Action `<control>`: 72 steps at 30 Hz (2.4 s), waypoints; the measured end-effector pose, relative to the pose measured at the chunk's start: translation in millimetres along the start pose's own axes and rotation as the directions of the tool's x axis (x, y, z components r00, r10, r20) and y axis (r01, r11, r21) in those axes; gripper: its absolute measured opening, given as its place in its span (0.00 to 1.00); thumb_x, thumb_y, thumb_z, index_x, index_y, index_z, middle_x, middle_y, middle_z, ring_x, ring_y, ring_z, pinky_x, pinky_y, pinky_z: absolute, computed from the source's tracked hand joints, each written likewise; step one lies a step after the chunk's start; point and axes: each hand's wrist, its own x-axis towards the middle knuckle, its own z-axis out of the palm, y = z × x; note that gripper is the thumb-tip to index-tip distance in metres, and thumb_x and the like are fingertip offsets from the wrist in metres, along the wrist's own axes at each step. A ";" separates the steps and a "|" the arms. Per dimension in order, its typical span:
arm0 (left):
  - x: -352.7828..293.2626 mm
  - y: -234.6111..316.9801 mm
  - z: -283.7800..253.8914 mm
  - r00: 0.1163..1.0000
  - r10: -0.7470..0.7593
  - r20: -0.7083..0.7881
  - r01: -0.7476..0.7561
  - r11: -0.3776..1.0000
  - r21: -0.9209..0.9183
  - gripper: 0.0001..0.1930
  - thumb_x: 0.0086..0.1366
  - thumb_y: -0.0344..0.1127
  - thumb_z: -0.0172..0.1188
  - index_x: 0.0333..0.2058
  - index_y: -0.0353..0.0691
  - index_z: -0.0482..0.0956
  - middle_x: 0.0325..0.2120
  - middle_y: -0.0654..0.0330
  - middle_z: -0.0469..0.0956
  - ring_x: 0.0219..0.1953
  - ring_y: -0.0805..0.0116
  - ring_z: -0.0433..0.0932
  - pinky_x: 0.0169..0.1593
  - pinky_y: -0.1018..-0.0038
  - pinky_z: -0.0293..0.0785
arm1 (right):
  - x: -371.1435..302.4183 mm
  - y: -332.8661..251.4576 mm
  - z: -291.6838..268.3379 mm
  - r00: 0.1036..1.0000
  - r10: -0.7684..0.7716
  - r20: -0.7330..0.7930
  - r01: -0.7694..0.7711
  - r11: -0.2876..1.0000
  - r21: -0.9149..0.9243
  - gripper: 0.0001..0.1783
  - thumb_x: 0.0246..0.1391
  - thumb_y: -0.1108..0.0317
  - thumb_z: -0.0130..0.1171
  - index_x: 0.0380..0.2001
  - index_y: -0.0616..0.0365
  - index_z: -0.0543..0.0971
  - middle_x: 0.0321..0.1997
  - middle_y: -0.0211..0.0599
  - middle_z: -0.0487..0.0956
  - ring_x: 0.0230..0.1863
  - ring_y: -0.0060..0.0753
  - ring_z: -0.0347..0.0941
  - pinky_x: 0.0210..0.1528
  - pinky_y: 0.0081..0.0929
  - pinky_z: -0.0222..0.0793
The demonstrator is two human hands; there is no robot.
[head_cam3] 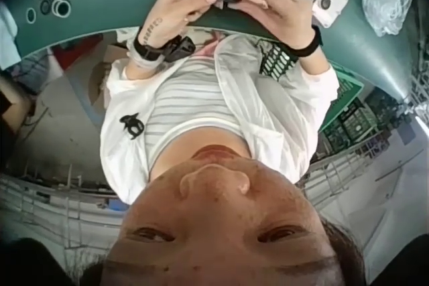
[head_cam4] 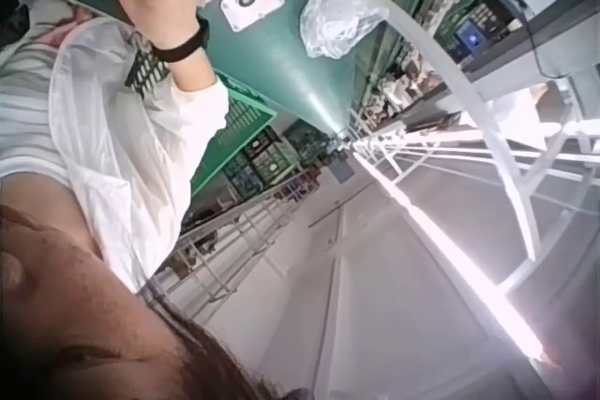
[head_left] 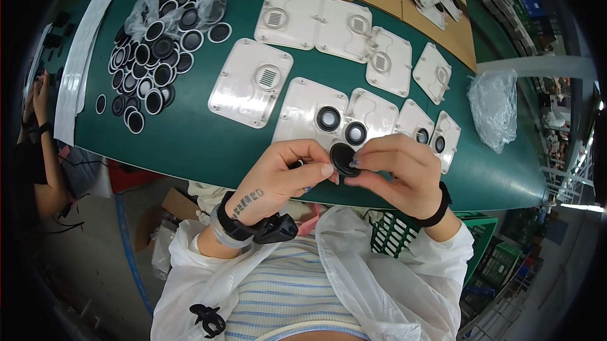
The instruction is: The person peels the backing from a speaker, presses it into a plastic housing, and repeats this for several housings. They then stack the completed housings, place them into a green crate, and retrieve a new set of empty housings from the crate to continue the process.
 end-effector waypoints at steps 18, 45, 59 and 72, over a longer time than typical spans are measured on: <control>-8.7 9.3 -37.8 0.784 0.581 -0.218 0.375 -0.165 0.912 0.25 0.50 0.23 0.54 0.51 0.31 0.72 0.56 0.43 0.68 0.20 0.62 0.78 0.25 0.72 0.74 | 129.2 78.7 66.5 0.712 0.634 0.302 -0.702 0.650 0.292 0.09 0.51 0.72 0.65 0.35 0.64 0.80 0.29 0.25 0.79 0.28 0.09 0.71 0.29 0.08 0.66; -7.2 5.5 -41.8 0.788 0.604 -0.125 0.356 -0.281 0.891 0.26 0.50 0.25 0.55 0.51 0.28 0.71 0.56 0.37 0.67 0.16 0.69 0.75 0.22 0.76 0.71 | 127.8 87.7 73.9 0.706 0.625 0.333 -0.708 0.639 0.301 0.08 0.52 0.74 0.64 0.36 0.65 0.79 0.29 0.26 0.79 0.29 0.10 0.72 0.31 0.07 0.68; -7.8 6.4 -40.1 0.792 0.590 -0.158 0.362 -0.244 0.900 0.25 0.51 0.26 0.54 0.51 0.29 0.71 0.56 0.39 0.67 0.16 0.68 0.76 0.22 0.76 0.71 | 126.4 86.7 75.5 0.696 0.638 0.329 -0.716 0.649 0.257 0.08 0.52 0.73 0.65 0.35 0.64 0.79 0.29 0.25 0.78 0.28 0.09 0.71 0.31 0.07 0.67; -1.6 13.6 -36.8 0.783 0.600 -0.161 0.382 -0.260 0.887 0.27 0.51 0.27 0.55 0.54 0.34 0.70 0.53 0.39 0.71 0.16 0.67 0.76 0.20 0.76 0.72 | 127.9 77.2 75.9 0.726 0.639 0.255 -0.666 0.746 0.027 0.13 0.46 0.71 0.69 0.35 0.65 0.79 0.27 0.24 0.77 0.23 0.08 0.65 0.27 0.11 0.64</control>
